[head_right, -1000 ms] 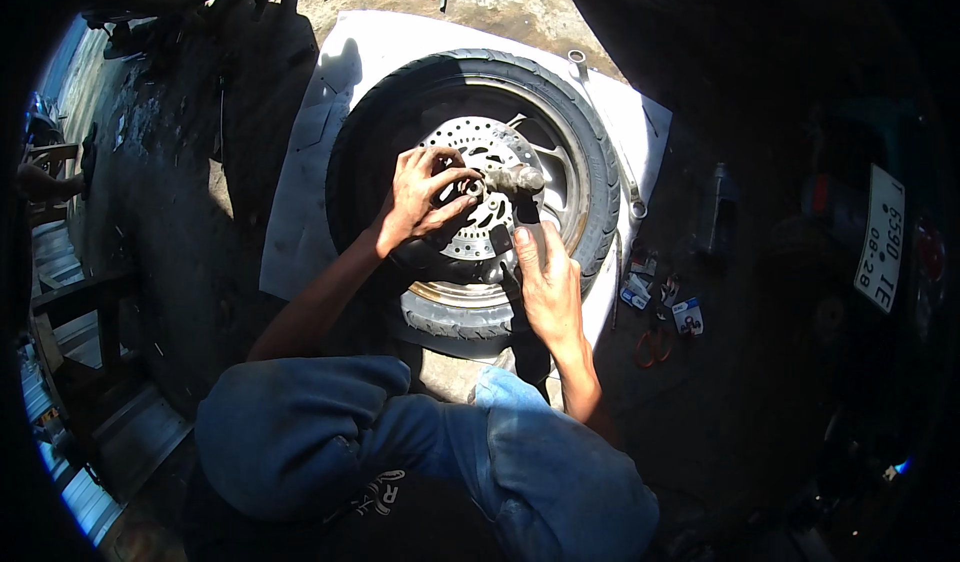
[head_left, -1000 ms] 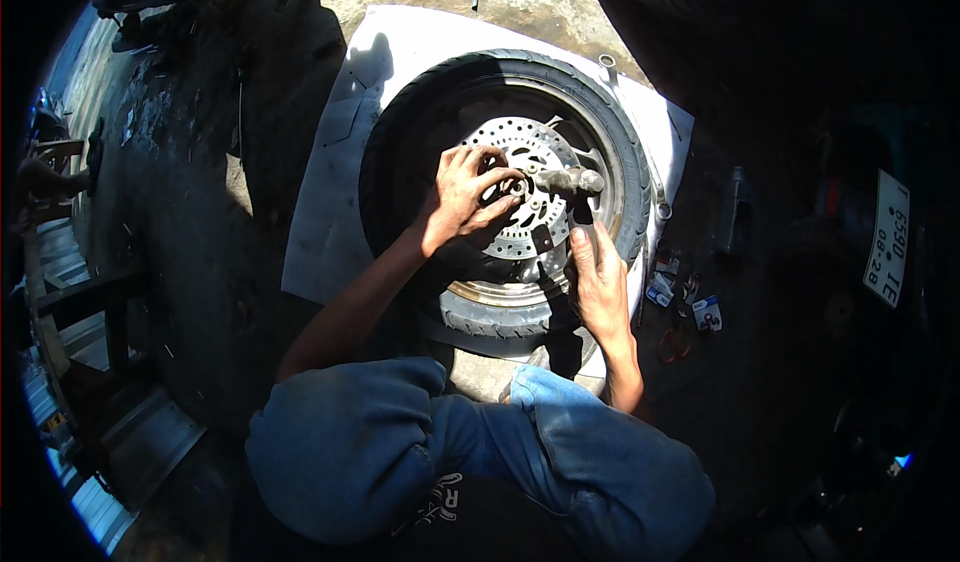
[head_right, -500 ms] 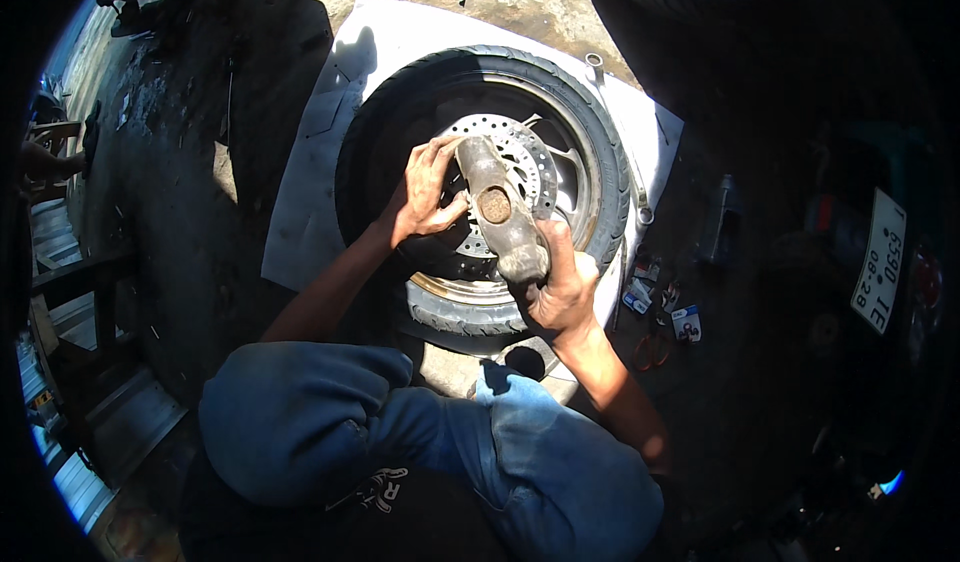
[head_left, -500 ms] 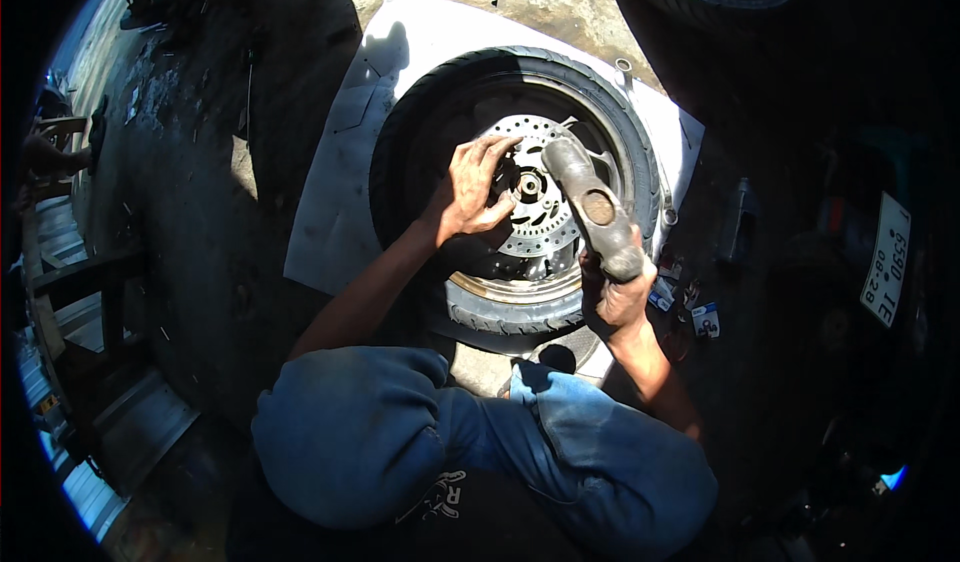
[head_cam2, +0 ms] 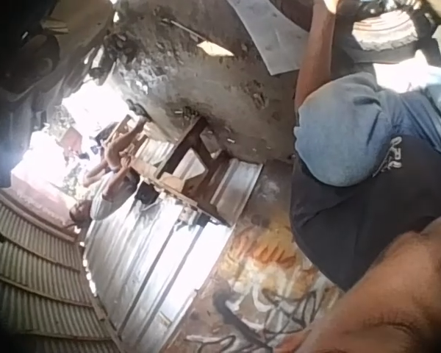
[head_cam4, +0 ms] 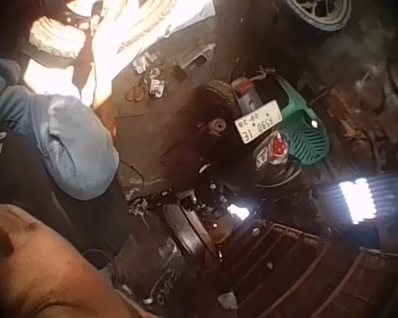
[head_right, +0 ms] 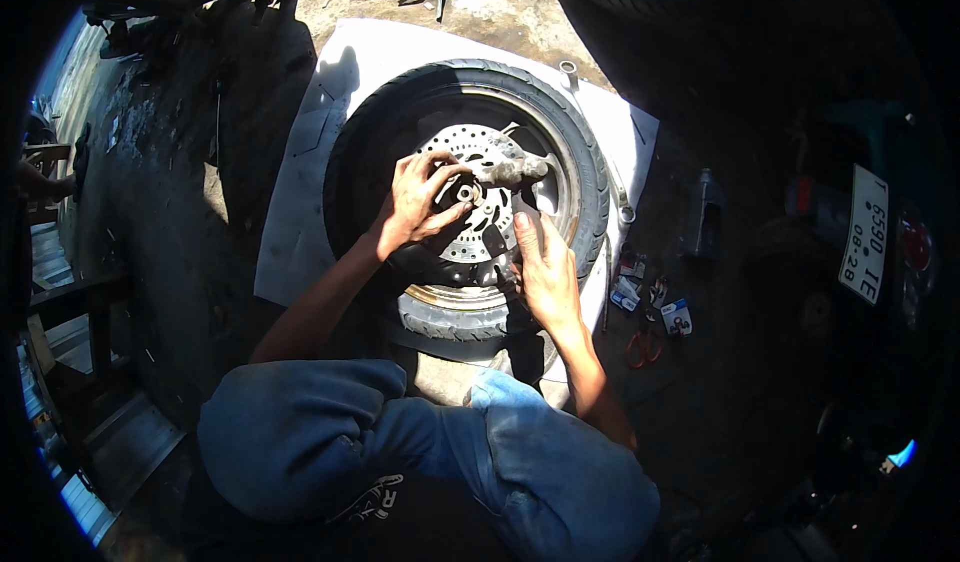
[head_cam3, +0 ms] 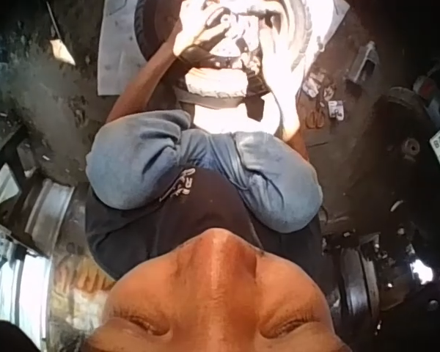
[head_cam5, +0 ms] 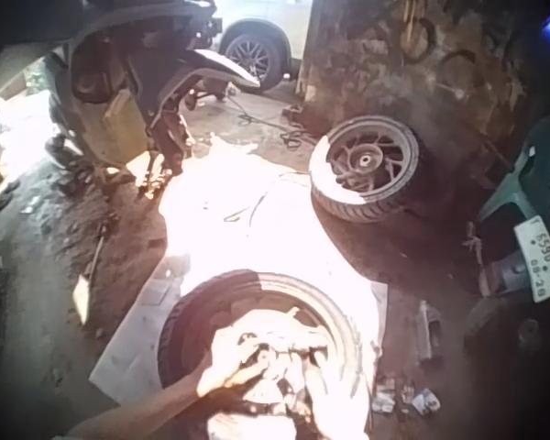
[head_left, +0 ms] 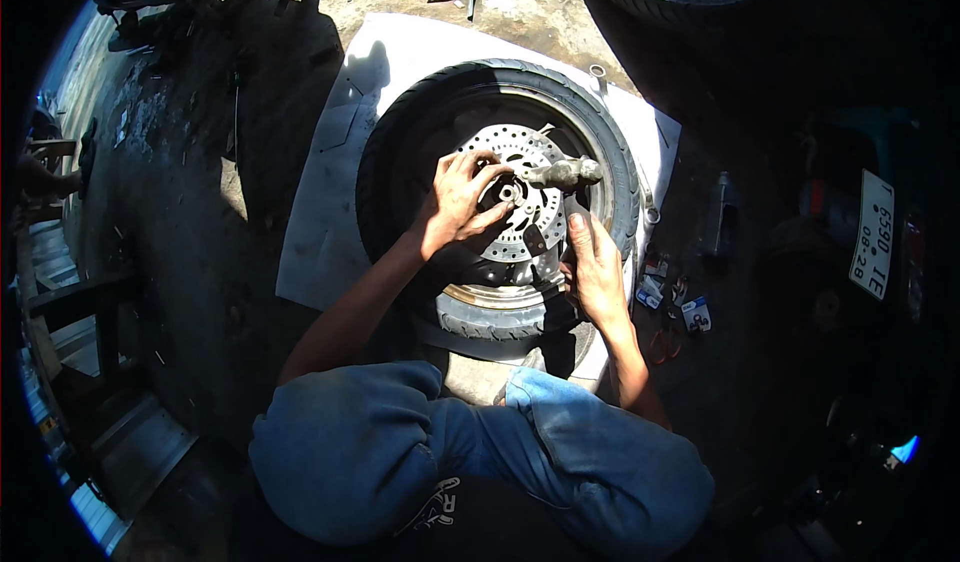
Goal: The recorder is seen working on a motorcycle wheel, using a hammer and other tools to adjust the brake disc or related components before lifting the wheel toward the motorcycle.
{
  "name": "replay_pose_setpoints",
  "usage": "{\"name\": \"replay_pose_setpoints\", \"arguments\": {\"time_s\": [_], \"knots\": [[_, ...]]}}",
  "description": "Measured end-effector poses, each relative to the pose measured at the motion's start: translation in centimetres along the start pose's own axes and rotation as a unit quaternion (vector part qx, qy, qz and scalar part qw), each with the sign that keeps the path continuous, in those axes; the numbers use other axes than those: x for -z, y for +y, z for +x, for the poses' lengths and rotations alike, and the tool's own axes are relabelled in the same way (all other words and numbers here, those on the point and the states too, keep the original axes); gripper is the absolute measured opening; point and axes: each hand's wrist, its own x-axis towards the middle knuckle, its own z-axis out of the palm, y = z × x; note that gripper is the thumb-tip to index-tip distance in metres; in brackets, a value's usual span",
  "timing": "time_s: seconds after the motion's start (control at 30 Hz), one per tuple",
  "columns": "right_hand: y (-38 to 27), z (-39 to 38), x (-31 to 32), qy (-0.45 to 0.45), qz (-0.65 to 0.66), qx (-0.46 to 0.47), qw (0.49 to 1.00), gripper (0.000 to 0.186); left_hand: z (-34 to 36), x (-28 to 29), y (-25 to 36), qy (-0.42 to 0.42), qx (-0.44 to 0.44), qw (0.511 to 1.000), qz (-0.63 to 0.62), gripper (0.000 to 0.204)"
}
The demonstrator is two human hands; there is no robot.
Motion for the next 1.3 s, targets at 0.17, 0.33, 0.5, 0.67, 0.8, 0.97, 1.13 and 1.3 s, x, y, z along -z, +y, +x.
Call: {"name": "replay_pose_setpoints", "arguments": {"time_s": [0.17,0.33,0.5,0.67,0.8,0.97,1.13,1.3], "knots": [[-3.4,-2.2,1.2,-0.027,0.168,-0.04,0.985,0.049,-0.6,-0.5,-1.2,0.005,-0.009,1.0,0.003,0.042],[-1.2,-2.5,1.2,-0.033,0.22,-0.077,0.972,0.051,-1.0,-0.4,-1.0,0.007,-0.009,1.0,-0.001,0.033],[-0.6,-2.3,1.0,-0.048,0.233,-0.082,0.968,0.049,-1.0,-0.4,-0.9,0.008,0.002,1.0,0.019,0.034],[-1.2,-2.2,1.3,-0.024,0.062,-0.057,0.996,0.06,-0.2,-0.4,-0.2,0.001,-0.007,1.0,0.013,0.034],[-1.4,-0.7,-0.3,0.002,-0.149,0.038,0.988,0.078,-1.0,-0.4,-0.8,0.01,-0.005,1.0,0.024,0.036],[-6.8,-1.3,0.5,0.004,-0.149,0.136,0.979,0.054,-0.9,-0.4,-0.9,0.015,-0.002,1.0,-0.003,0.067],[-9.5,-2.7,1.2,-0.018,-0.087,0.338,0.937,0.036,-2.0,-0.6,-1.8,0.049,0.044,0.995,-0.069,0.077],[-1.7,2.8,-1.5,-0.078,-0.296,0.135,0.942,0.05,-1.5,0.1,-0.7,0.032,0.021,0.998,-0.045,0.075]]}}
